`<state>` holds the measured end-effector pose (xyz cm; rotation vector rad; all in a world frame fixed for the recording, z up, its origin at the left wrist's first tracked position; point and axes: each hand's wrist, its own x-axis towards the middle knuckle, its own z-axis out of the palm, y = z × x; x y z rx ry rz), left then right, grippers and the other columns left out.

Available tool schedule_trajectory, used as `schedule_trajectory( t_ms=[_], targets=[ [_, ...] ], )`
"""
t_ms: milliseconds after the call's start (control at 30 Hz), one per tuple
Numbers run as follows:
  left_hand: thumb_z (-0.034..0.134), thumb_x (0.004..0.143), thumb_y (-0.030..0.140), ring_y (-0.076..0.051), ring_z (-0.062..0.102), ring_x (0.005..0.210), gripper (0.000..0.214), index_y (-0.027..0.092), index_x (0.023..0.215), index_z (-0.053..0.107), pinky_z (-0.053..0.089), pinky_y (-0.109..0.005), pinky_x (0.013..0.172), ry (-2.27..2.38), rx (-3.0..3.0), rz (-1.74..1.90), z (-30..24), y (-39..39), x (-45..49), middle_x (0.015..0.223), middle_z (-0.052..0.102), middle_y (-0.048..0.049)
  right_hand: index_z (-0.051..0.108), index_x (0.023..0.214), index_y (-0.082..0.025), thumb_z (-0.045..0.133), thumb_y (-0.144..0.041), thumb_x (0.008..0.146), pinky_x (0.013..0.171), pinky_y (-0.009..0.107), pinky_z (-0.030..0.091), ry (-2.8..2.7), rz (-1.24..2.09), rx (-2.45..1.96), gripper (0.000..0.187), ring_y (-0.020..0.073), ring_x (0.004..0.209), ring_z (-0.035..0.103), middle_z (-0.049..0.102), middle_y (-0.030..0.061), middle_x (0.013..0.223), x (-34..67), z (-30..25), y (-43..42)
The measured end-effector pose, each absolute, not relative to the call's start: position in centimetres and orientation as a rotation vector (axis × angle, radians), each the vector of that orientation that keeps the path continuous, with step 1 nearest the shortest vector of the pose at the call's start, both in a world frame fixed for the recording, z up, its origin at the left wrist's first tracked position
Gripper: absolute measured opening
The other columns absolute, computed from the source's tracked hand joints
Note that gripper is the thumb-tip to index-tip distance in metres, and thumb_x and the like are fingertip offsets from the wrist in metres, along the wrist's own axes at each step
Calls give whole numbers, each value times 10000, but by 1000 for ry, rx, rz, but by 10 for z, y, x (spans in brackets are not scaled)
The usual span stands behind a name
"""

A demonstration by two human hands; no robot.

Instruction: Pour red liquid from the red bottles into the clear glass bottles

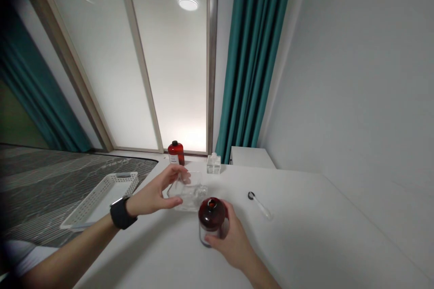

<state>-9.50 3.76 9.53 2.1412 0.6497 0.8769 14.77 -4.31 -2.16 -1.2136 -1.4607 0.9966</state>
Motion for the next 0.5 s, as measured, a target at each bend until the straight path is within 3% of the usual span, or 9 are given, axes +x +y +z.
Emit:
schedule_trajectory(
  t_ms=[500],
  targets=[
    [760, 794, 294, -262, 580, 1137, 561, 200, 1262, 466, 453, -526, 1032, 631, 2202, 687, 108, 43, -85, 1262, 558, -122, 471, 1319, -225, 730, -138, 619, 1088, 476, 384, -1469, 918, -1232, 751, 294, 1276, 520, 576, 111, 1356, 154, -12, -45]
  ],
)
